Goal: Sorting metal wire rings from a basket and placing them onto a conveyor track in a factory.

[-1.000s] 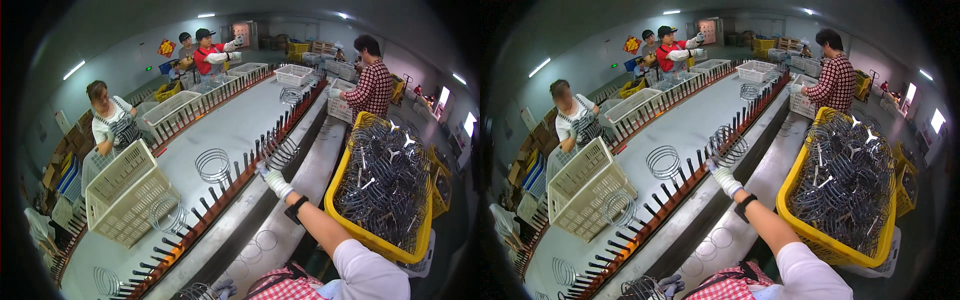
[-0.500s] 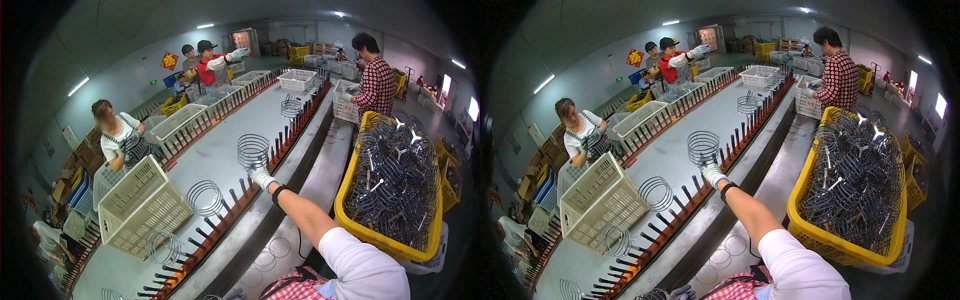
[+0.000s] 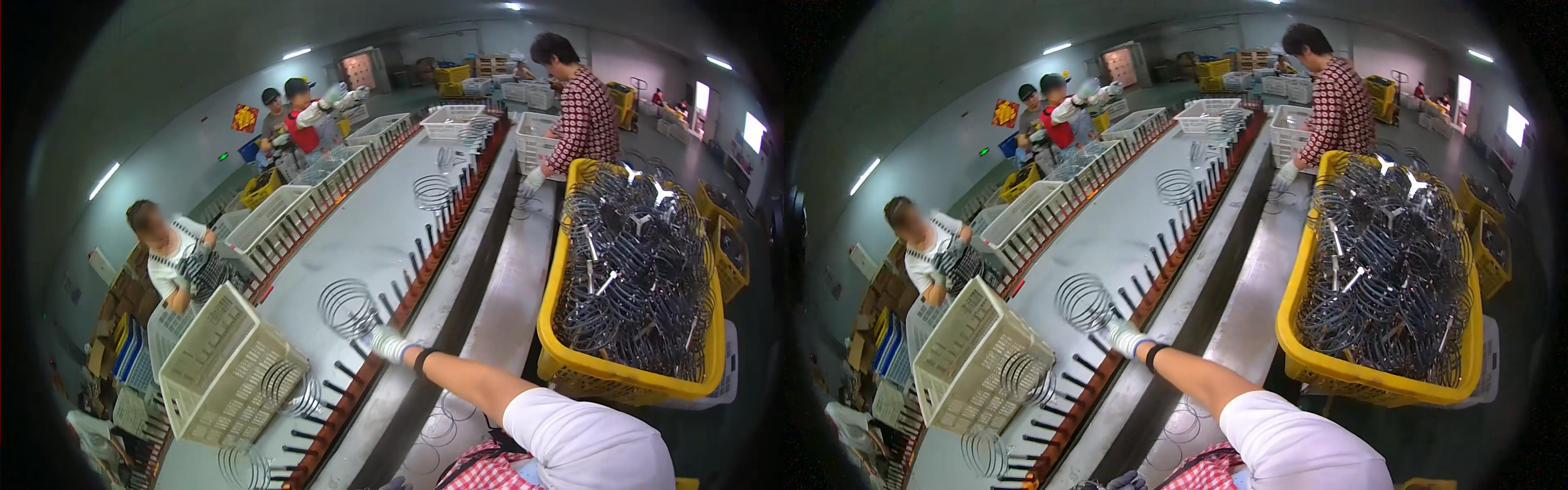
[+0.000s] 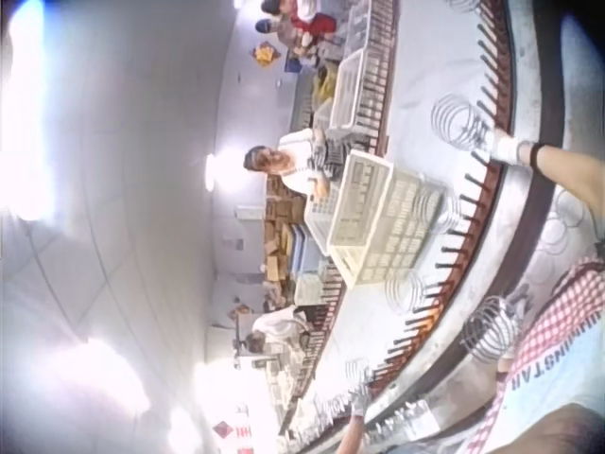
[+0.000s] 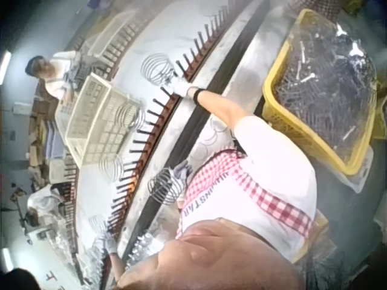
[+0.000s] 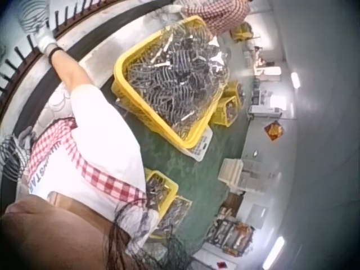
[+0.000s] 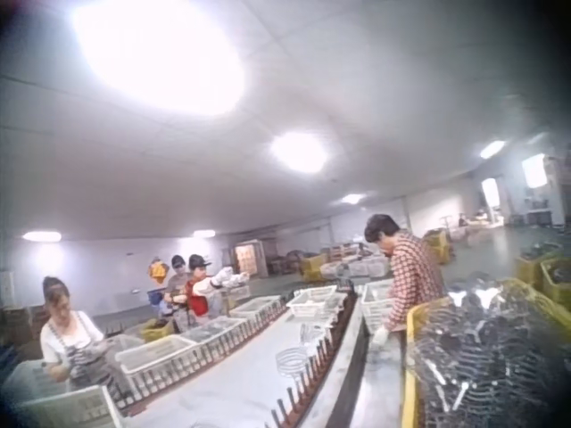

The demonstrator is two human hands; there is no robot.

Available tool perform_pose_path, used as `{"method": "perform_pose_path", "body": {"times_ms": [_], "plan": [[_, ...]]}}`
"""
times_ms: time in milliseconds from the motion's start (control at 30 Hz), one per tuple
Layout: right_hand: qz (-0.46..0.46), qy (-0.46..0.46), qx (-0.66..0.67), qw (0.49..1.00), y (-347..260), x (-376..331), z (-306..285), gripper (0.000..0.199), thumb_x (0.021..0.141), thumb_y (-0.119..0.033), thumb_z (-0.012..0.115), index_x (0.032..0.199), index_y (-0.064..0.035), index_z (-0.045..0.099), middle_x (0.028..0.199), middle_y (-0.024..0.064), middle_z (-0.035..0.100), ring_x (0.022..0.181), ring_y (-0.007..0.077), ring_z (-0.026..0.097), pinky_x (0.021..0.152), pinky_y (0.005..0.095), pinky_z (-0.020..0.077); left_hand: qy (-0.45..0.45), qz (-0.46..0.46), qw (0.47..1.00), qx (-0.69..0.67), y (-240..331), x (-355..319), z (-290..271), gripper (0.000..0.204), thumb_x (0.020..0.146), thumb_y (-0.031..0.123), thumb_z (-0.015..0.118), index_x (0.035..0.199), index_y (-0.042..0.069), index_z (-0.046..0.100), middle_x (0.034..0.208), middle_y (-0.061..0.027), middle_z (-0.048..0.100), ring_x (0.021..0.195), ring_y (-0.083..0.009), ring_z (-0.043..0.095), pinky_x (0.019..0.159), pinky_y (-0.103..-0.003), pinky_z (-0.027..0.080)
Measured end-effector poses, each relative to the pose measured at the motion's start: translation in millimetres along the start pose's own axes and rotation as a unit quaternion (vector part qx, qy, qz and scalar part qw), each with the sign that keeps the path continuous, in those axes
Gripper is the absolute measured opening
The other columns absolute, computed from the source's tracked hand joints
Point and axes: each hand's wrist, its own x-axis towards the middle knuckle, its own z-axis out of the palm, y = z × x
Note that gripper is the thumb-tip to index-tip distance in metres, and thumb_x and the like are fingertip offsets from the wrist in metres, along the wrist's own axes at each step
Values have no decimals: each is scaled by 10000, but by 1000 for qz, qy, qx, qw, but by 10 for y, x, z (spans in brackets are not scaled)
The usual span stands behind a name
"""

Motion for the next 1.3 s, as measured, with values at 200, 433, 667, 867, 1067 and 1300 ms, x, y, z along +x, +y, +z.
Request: {"method": "perform_pose_path", "body": {"times_ms": [200, 433, 667, 867, 1067, 1300], "plan": [[-185, -28, 275, 943, -117, -1137, 248, 437, 947, -329, 433, 1247, -12, 454, 1166, 239, 524, 1049, 354, 538, 925, 381, 418, -62, 21, 997, 31, 358, 445, 348, 321, 913, 144, 548, 1194, -7, 513, 983, -109, 593, 880, -181, 579, 826, -285, 487], [-28, -175, 283, 942, 189, -2444, -1017, 447, 940, -368, 438, 1186, -4, 520, 1116, 143, 606, 1034, 245, 561, 901, 343, 431, -189, 21, 979, 76, 579, 806, 1061, 316, 910, 151, 554, 1182, -7, 521, 982, -109, 594, 874, -181, 580, 819, -287, 488], [25, -19, 307, 951, 96, -3249, -2232, 399, 954, -273, 468, 1225, 21, 481, 1125, 100, 594, 1071, 173, 541, 943, 294, 416, -266, 4, 958, 105, 644, 952, 1586, 311, 908, 157, 559, 1170, -7, 528, 981, -109, 594, 868, -182, 581, 812, -288, 489], [42, 213, 244, 945, -153, -4121, -3482, 355, 939, -261, 497, 1189, -10, 525, 1024, 103, 630, 980, 166, 583, 882, 290, 451, -307, -6, 945, 118, 660, 994, 2042, 308, 905, 162, 564, 1160, -7, 535, 981, -109, 595, 862, -182, 582, 807, -289, 490], [197, 423, 18, 884, -143, -4766, -4742, 329, 921, -289, 522, 1128, -39, 575, 980, 115, 649, 945, 198, 607, 820, 311, 476, -303, -9, 945, 119, 671, 1000, 2308, 304, 903, 168, 569, 1150, -8, 541, 980, -109, 595, 857, -182, 583, 801, -290, 491], [326, 297, -353, 825, 1019, -5088, -6034, 341, 861, -254, 565, 1144, -64, 568, 1093, 143, 598, 1018, 311, 564, 880, 368, 441, -298, -6, 948, 112, 667, 998, 2553, 301, 900, 174, 574, 1138, -8, 549, 979, -109, 596, 850, -183, 584, 794, -291, 492]]}}
